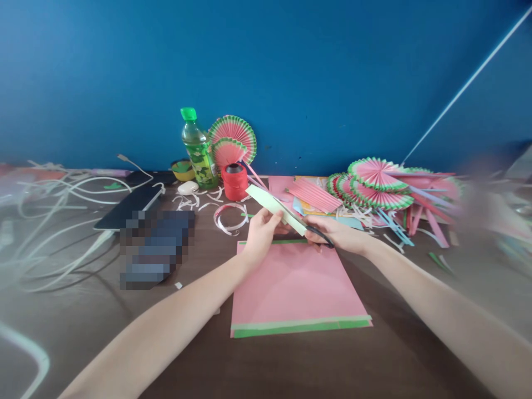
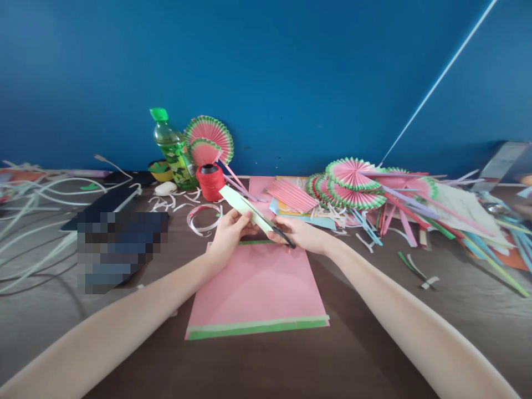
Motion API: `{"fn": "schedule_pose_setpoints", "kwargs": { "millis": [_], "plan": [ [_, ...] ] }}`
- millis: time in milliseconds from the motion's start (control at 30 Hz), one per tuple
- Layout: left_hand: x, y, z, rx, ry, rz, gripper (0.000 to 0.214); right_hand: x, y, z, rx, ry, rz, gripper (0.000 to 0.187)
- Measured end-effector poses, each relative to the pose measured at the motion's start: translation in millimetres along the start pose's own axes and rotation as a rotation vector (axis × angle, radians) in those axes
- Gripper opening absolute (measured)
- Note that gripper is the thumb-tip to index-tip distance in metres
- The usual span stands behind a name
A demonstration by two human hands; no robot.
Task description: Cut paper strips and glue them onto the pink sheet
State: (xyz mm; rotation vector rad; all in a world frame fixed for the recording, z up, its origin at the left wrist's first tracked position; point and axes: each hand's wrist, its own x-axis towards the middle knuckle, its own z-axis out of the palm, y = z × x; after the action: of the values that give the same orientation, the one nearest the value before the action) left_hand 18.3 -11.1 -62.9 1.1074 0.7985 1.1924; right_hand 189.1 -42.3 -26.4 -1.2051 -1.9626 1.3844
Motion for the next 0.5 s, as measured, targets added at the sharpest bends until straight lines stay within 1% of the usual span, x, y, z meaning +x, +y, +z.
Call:
{"fn": "schedule_pose_setpoints", "kwargs": {
  "millis": [233,500],
  "plan": [
    [-1.5,0.7,0.7,-0.006,0.02,-0.025,0.021,1.0,2.3,0.4,0.008,0.017,0.01,0.038],
    [-0.2,-0.9,-0.4,-0.043,0.018,-0.038,0.023,1.6,5.7,2.8,0.032,0.048,0.011,0.037]
  ]
}}
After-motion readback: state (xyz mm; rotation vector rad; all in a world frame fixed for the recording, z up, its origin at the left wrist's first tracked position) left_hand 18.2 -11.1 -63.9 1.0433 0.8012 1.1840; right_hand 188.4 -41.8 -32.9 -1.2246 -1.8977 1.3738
